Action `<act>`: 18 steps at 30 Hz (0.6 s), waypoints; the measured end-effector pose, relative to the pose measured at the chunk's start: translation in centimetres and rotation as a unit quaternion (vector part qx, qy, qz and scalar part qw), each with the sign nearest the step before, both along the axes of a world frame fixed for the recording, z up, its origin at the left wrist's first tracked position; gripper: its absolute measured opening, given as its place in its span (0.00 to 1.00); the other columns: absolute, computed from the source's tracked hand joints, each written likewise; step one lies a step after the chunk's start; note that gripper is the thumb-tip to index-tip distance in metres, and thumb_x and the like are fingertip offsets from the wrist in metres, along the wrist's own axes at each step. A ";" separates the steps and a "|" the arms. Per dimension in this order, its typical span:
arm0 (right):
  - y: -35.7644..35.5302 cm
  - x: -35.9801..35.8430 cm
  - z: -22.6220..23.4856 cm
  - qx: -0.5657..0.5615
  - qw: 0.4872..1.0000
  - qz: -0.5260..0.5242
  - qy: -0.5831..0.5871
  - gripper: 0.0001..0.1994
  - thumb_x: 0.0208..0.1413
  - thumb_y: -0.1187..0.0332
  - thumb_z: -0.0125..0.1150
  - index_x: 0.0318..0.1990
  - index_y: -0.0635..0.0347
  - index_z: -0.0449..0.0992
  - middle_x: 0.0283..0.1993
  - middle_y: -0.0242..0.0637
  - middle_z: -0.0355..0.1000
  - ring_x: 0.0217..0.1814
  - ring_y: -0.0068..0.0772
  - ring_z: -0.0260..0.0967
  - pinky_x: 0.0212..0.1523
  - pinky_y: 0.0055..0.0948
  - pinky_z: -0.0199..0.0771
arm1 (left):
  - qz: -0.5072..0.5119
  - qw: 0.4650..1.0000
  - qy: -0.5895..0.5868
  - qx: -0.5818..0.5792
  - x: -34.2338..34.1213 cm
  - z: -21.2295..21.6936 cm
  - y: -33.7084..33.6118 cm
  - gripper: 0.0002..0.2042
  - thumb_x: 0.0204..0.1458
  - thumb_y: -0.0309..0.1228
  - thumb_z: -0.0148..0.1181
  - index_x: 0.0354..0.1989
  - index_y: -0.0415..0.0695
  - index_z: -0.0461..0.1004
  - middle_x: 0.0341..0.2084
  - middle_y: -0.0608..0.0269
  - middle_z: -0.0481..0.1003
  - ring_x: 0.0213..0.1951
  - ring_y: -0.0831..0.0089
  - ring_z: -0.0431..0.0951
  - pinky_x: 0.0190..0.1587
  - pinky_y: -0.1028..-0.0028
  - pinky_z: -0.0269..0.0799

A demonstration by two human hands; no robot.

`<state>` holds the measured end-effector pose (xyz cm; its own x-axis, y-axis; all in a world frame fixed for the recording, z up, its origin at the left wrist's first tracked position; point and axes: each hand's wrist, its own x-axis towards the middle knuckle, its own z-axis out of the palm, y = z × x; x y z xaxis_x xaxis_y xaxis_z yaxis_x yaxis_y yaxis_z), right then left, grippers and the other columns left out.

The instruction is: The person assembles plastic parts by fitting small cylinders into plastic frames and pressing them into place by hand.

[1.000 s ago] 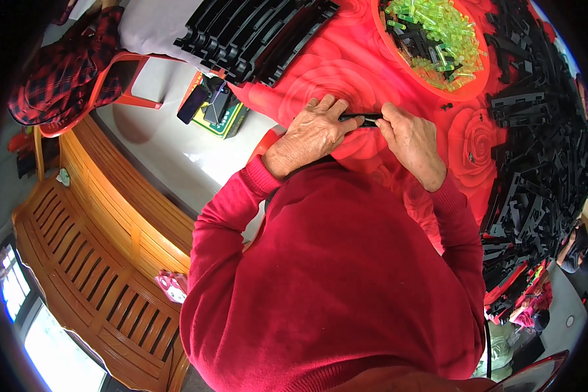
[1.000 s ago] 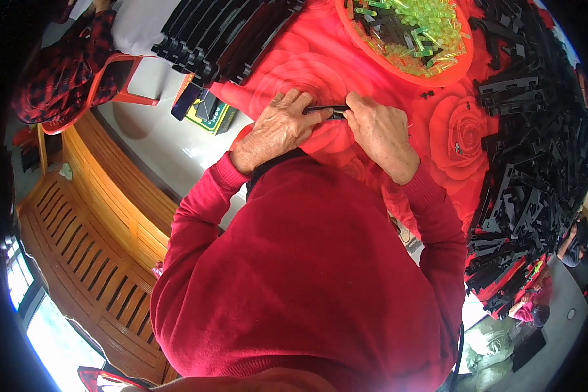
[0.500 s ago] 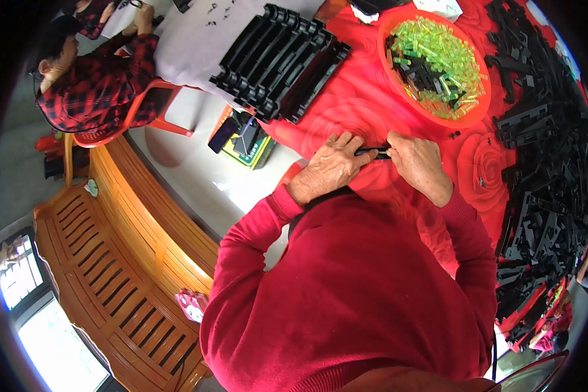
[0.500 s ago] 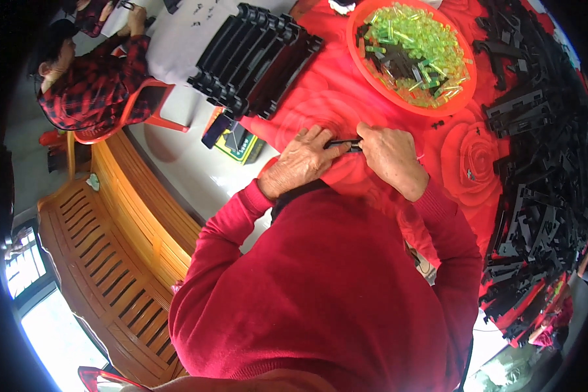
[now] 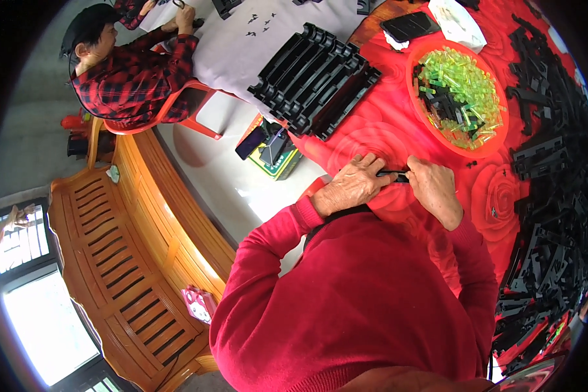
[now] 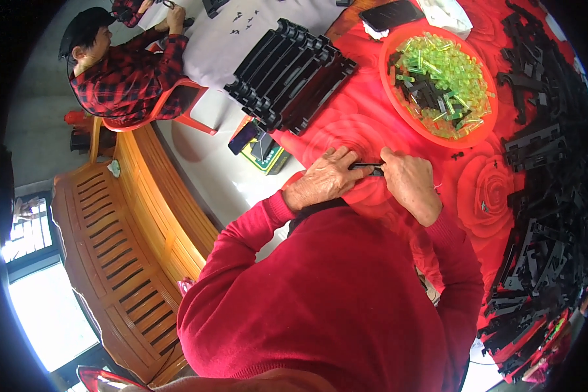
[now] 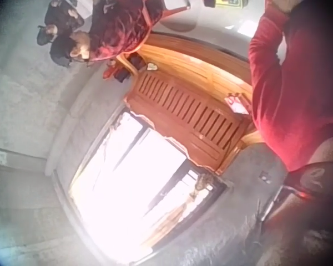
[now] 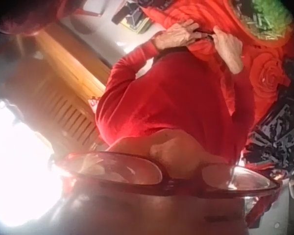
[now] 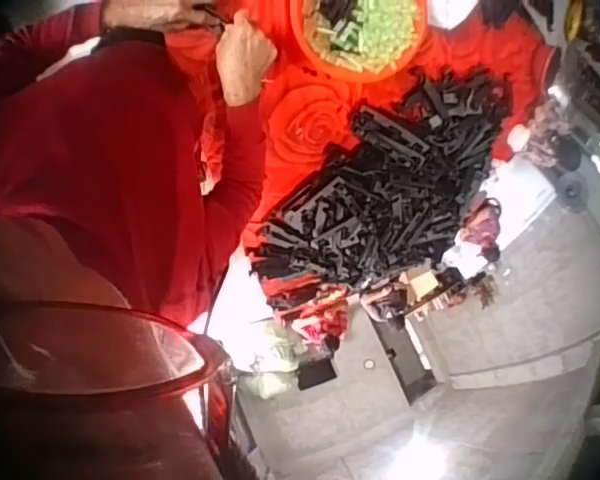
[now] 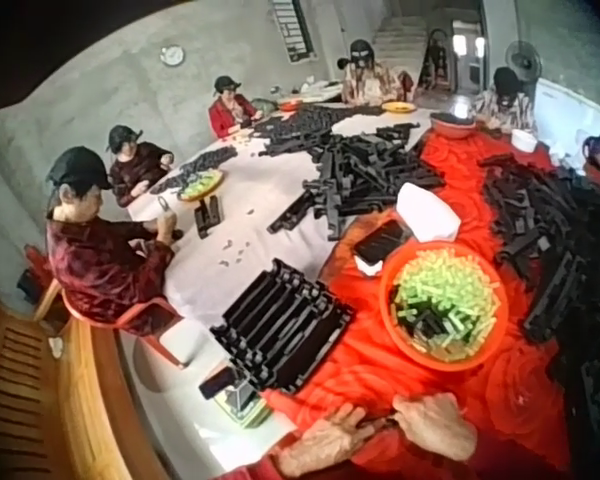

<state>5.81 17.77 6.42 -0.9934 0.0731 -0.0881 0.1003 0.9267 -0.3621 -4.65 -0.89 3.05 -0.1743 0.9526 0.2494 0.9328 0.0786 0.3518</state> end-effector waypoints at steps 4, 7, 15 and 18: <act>-0.4 0.2 0.1 0.001 1.000 -0.010 0.014 0.07 0.53 0.69 0.57 0.34 0.60 0.67 0.25 0.44 0.72 0.27 0.49 0.73 0.25 0.46 0.69 | 0.001 1.000 -0.012 -0.027 0.2 0.5 0.0 0.17 0.45 0.32 0.60 0.46 0.49 0.76 0.35 0.60 0.68 0.42 0.62 0.69 0.41 0.65 0.70; -0.2 0.7 -0.4 -0.008 0.999 -0.024 0.030 0.06 0.54 0.69 0.57 0.34 0.59 0.67 0.25 0.44 0.72 0.27 0.49 0.72 0.25 0.46 0.68 | 0.005 1.000 -0.001 -0.020 0.2 0.5 0.1 0.17 0.45 0.32 0.60 0.47 0.48 0.76 0.34 0.60 0.68 0.41 0.62 0.69 0.40 0.64 0.70; 0.1 4.7 0.2 -0.162 0.937 -0.210 0.228 0.09 0.53 0.70 0.61 0.28 0.60 0.66 0.21 0.42 0.65 0.21 0.45 0.66 0.21 0.39 0.63 | 0.158 0.981 0.111 0.030 -0.4 1.0 -1.2 0.17 0.46 0.26 0.58 0.47 0.48 0.75 0.32 0.58 0.69 0.35 0.61 0.69 0.35 0.64 0.66; -0.1 6.0 -1.4 -0.172 0.935 -0.235 0.204 0.09 0.53 0.70 0.61 0.28 0.60 0.66 0.21 0.42 0.66 0.21 0.45 0.67 0.22 0.39 0.64 | 0.235 0.954 0.170 0.078 -2.6 2.6 0.0 0.13 0.42 0.27 0.64 0.39 0.45 0.75 0.34 0.59 0.70 0.36 0.61 0.69 0.36 0.64 0.64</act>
<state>11.85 17.69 5.00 -0.8146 0.5470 0.1929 0.2555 0.6370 -0.7273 -7.23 -0.93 5.61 -0.4579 0.7354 0.4996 0.8692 0.4883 0.0778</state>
